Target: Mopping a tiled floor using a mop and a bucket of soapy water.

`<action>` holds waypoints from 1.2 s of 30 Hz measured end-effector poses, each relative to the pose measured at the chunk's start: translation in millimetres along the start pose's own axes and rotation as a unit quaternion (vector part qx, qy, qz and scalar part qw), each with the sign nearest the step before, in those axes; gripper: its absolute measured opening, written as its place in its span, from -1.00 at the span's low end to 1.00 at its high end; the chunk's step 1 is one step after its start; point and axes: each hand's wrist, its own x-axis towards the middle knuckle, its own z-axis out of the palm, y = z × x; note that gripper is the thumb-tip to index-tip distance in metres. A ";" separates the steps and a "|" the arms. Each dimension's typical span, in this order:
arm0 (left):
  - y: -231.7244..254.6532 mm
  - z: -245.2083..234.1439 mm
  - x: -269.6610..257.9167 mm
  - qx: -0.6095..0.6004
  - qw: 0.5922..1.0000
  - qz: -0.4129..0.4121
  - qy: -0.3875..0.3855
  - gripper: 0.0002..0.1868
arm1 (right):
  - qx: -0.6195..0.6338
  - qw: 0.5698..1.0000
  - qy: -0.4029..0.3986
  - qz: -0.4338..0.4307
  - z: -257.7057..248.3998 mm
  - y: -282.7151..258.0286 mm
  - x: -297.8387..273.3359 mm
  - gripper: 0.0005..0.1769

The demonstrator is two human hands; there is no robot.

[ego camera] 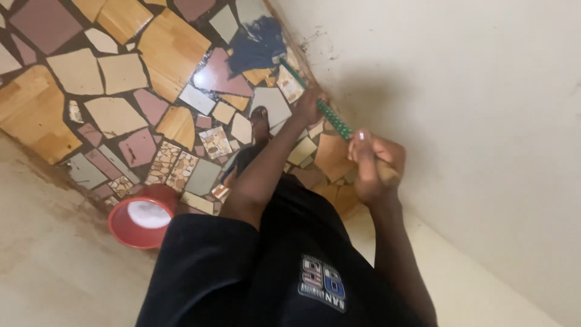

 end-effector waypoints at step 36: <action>92.8 -97.9 -92.2 0.261 0.863 -0.356 0.243 -0.77 | 0.063 0.868 -0.489 0.059 -29.4 106.5 63.1 -0.55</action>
